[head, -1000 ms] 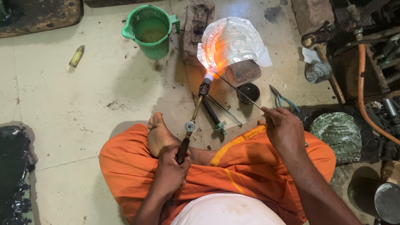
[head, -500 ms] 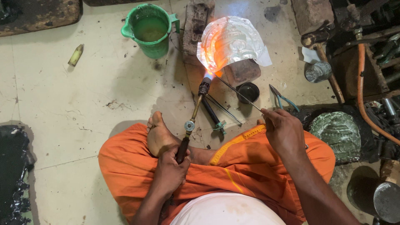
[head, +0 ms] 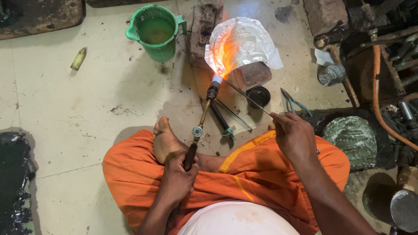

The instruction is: The person sits on the workshop floor holding a gas torch in one hand and a long thin metal rod in the other, heating the rod in the flame and applying it to a white face-shaped mold. They use pliers to hold and reposition the mold and paper around it while repeatedly reheating the rod.

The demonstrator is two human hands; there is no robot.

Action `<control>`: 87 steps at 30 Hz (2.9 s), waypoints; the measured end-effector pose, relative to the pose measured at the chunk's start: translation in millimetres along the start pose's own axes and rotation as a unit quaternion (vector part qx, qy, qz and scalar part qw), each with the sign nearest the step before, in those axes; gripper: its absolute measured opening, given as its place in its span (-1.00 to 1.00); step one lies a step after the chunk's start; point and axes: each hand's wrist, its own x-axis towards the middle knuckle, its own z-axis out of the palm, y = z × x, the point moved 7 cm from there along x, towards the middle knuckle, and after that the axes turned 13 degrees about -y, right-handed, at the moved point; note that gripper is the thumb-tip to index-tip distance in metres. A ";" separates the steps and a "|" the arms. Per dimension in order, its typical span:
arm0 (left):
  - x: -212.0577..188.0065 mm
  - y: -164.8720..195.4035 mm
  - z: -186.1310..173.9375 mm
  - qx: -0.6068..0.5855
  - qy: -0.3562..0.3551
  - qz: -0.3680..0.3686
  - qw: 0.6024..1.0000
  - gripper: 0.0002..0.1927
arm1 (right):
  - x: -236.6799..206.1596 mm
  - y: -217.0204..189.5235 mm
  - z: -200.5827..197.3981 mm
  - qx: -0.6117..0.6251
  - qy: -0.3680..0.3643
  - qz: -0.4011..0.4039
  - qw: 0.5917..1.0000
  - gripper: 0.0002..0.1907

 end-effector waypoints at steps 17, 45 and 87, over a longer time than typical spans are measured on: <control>-0.2 0.3 -1.1 0.005 0.008 0.011 1.000 -0.88 | 2.5 -0.6 2.9 0.009 -0.005 -0.001 1.000 -0.73; 3.8 -3.6 -2.5 -0.018 -0.010 0.015 1.000 -0.89 | 3.9 -0.6 7.1 0.010 -0.002 -0.005 1.000 -0.74; 2.1 -9.4 -2.6 -0.052 -0.008 0.007 0.999 -0.85 | -2.4 -3.6 8.0 0.023 0.015 -0.023 0.999 -0.75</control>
